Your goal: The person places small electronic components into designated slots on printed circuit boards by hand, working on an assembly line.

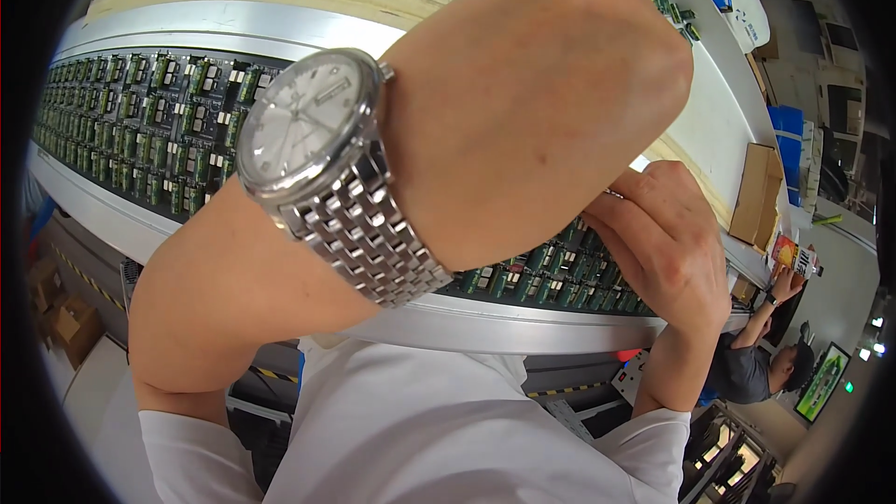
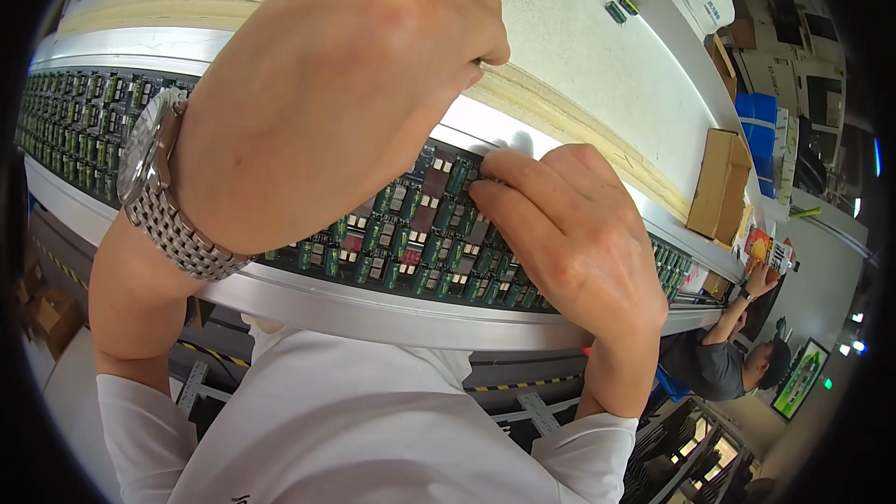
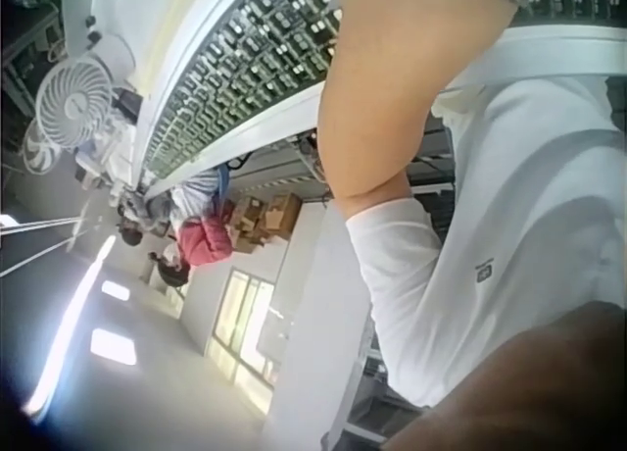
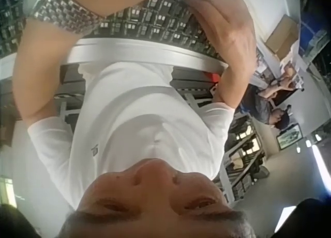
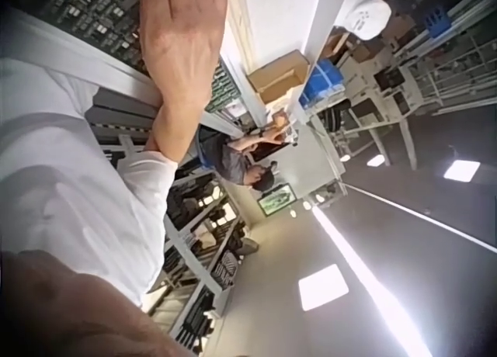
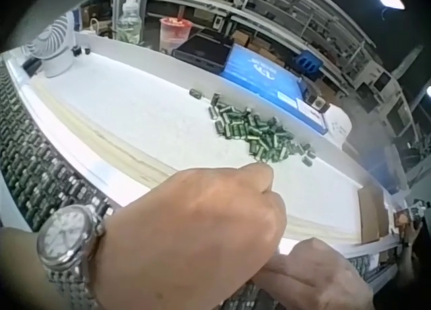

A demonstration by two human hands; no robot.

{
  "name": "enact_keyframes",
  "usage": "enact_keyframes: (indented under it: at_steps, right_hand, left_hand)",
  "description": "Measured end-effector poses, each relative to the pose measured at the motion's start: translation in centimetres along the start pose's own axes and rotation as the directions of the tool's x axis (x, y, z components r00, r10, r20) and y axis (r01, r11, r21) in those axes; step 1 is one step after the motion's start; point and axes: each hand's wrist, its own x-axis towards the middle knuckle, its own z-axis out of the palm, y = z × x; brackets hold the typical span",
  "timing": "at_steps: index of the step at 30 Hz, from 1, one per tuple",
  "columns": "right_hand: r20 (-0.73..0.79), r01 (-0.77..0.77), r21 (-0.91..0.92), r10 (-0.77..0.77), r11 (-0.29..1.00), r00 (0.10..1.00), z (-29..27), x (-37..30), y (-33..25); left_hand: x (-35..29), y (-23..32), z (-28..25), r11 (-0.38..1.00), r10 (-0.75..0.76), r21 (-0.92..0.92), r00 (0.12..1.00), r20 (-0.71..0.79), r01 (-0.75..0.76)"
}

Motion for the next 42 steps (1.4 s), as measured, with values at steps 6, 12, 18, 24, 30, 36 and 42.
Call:
enact_keyframes:
  at_steps: [6, 12, 18, 24, 30, 36, 42]
  right_hand:
    - [-0.126, -0.059, 0.156, 0.079, 0.986, 0.989, 1.1, -1.2, 0.3]
    - [-0.172, -0.059, 0.189, 0.092, 0.98, 0.981, 0.6, -1.7, 0.4]
    - [-0.396, -0.403, 0.072, 0.397, 0.912, 0.828, -1.8, 0.4, 10.7]
    - [-0.354, -0.438, 0.155, 0.464, 0.885, 0.812, 0.0, 3.5, 16.7]
    - [-0.275, -0.532, 0.255, 0.588, 0.808, 0.761, 1.5, 1.5, 18.2]
    - [-0.155, -0.645, 0.201, 0.674, 0.737, 0.722, -0.4, 1.6, 15.0]
    - [-0.066, -0.634, 0.164, 0.649, 0.756, 0.758, -0.1, 1.2, 16.6]
  left_hand:
    - [-0.1, 0.2, -0.3, 0.996, 0.077, -0.029, 0.99, -0.117, -0.081]
    - [-0.4, 1.6, -2.7, 0.984, -0.087, -0.152, 0.996, 0.035, 0.091]
    - [-5.3, 3.7, -3.5, 0.983, -0.171, -0.036, 0.973, 0.157, 0.179]
    - [-7.9, 3.8, -2.2, 0.974, -0.226, 0.036, 0.968, 0.107, 0.224]
    - [-8.1, 3.7, -2.2, 0.962, -0.27, 0.07, 0.956, 0.111, 0.264]
    - [-8.5, 4.1, -2.1, 0.963, -0.254, 0.128, 0.961, 0.112, 0.239]
    - [-7.7, 5.0, -2.2, 0.96, -0.216, 0.214, 0.965, 0.149, 0.182]
